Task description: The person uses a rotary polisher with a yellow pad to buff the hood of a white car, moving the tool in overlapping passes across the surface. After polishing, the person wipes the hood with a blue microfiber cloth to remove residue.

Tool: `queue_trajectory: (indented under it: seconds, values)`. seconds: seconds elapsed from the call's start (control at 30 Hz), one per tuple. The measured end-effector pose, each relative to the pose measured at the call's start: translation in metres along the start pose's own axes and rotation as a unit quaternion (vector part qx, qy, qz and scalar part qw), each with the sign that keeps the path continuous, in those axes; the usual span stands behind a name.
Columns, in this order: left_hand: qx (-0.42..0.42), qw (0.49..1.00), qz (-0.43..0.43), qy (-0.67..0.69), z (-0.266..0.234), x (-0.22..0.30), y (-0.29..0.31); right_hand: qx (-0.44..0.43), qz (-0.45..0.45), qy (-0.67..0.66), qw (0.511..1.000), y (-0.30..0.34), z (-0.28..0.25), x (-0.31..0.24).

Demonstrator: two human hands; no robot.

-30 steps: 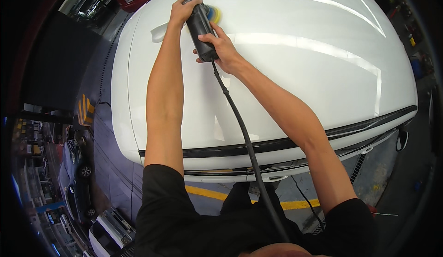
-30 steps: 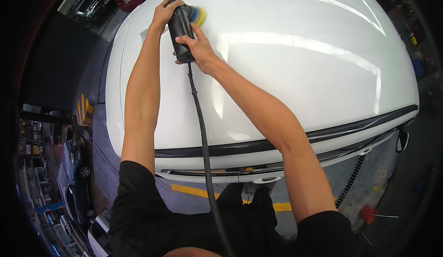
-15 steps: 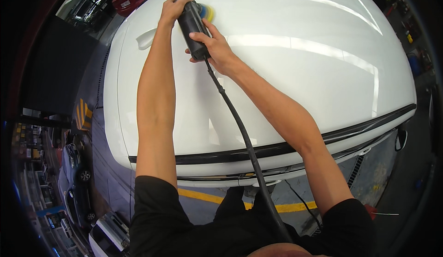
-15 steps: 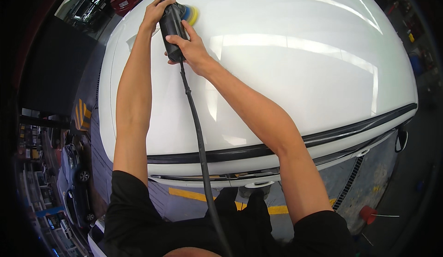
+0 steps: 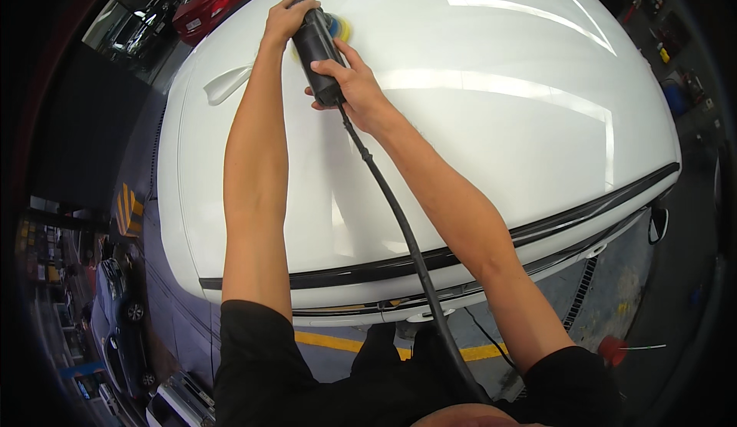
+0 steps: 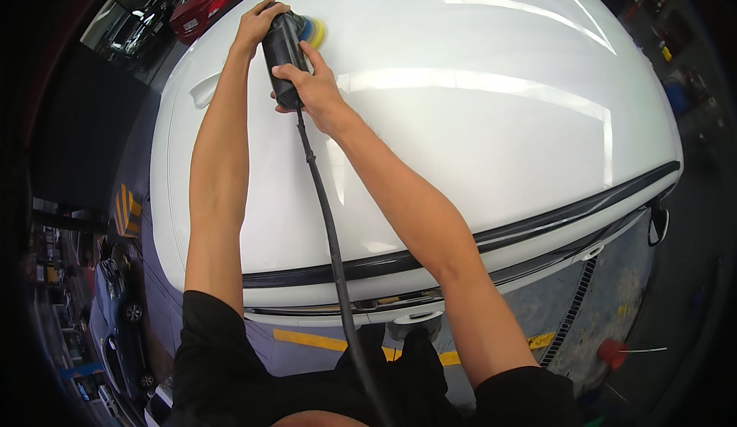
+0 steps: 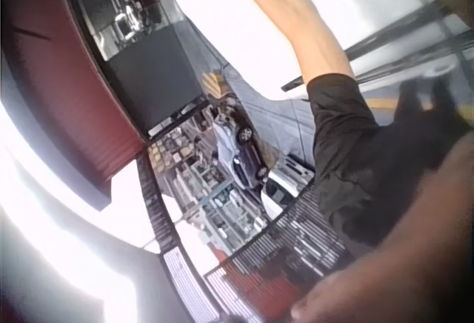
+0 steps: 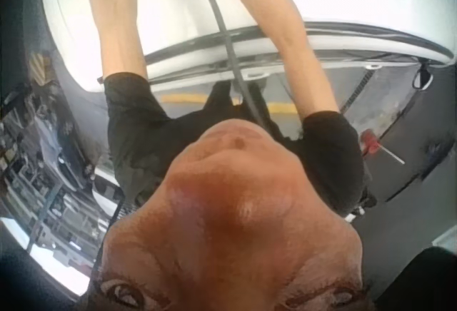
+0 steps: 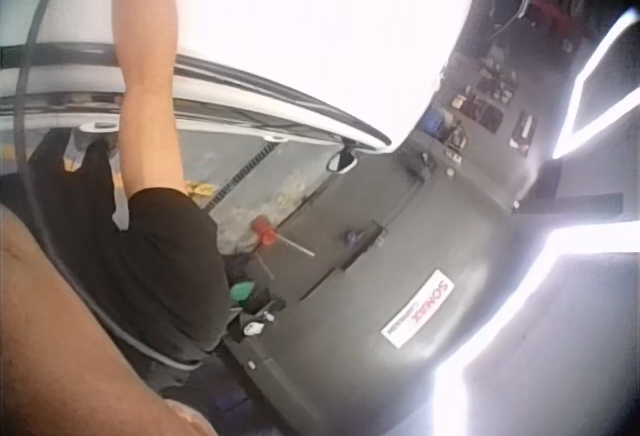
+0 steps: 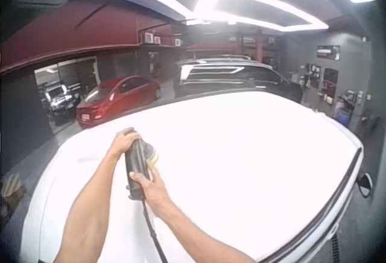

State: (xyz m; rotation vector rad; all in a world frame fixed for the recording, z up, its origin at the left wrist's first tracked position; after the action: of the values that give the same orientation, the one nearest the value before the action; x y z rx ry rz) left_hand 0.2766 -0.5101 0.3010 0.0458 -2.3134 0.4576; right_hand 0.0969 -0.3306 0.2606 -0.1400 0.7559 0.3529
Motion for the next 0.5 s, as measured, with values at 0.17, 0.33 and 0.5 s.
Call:
queue_trajectory:
  seconds: [0.17, 0.33, 0.5]
  values:
    - [-0.011, 1.000, 0.001, 0.016, 0.014, 0.014, -0.004, 0.024, -0.019, -0.012, 0.999, 0.001, -0.005, -0.012]
    - [-0.019, 0.999, 0.020, 0.016, 0.027, 0.030, -0.006, 0.034, -0.027, -0.002, 0.999, 0.006, -0.010, -0.022]
    - [-0.026, 0.999, 0.039, -0.003, 0.037, 0.042, -0.006, 0.051, -0.037, 0.009, 0.998, 0.010, -0.014, -0.028]
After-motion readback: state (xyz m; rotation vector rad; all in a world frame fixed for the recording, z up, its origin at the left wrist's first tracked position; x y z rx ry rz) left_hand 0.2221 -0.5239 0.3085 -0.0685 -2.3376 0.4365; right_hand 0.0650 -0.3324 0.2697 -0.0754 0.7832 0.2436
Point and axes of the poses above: each hand's wrist, its own y-axis away from the middle knuckle, its own z-axis out of the palm, x = y × z, the point moved 2 cm from there along -y, towards the middle knuckle, and after that the axes turned 9 degrees about -y, right-handed, at the moved point
